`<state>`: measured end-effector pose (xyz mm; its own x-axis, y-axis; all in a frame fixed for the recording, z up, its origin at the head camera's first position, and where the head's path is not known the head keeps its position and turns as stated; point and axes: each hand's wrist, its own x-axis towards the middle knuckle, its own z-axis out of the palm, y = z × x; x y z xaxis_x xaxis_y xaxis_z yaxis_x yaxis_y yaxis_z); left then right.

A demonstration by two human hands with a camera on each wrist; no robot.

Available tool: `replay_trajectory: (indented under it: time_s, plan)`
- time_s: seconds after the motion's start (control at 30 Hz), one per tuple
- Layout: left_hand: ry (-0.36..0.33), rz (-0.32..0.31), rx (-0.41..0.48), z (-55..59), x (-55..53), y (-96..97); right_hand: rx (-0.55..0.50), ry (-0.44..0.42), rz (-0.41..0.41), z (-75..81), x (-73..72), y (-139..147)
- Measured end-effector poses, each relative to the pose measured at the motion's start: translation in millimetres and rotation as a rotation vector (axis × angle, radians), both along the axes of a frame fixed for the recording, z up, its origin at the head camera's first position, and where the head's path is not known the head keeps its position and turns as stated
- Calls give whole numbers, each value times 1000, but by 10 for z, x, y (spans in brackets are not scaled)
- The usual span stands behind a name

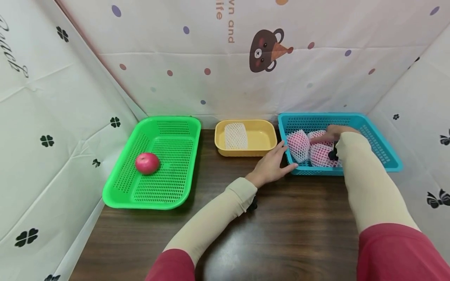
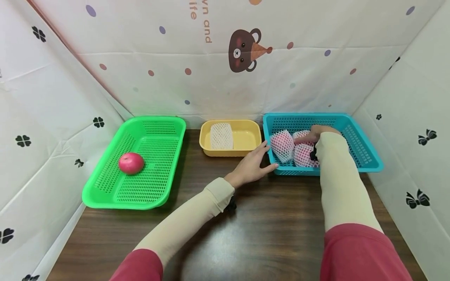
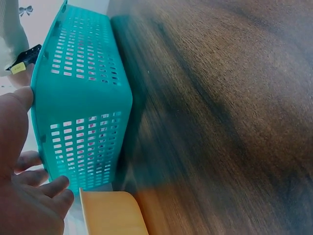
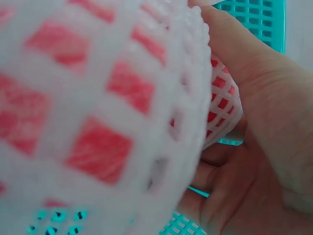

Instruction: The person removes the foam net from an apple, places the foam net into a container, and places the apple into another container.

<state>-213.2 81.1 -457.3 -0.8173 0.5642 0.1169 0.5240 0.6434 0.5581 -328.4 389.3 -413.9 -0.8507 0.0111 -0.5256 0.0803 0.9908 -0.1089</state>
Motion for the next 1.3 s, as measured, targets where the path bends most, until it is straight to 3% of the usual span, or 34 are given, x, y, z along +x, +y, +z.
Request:
replay_trajectory:
  time_s: [0.33, 0.7, 0.9, 1.3]
  plan:
    - [2, 6, -22, 25, 15, 2, 16, -9, -24, -22, 6, 9]
    - [1, 5, -29, 37, 17, 2, 6, 0, 22, -16, 4, 14]
    - [11, -6, -29, 43, 21, -2, -22, -4, 6, -15, -10, -3]
    - [27, -3, -53, 49, 17, 1, -86, 96, 28, 116, -11, -26]
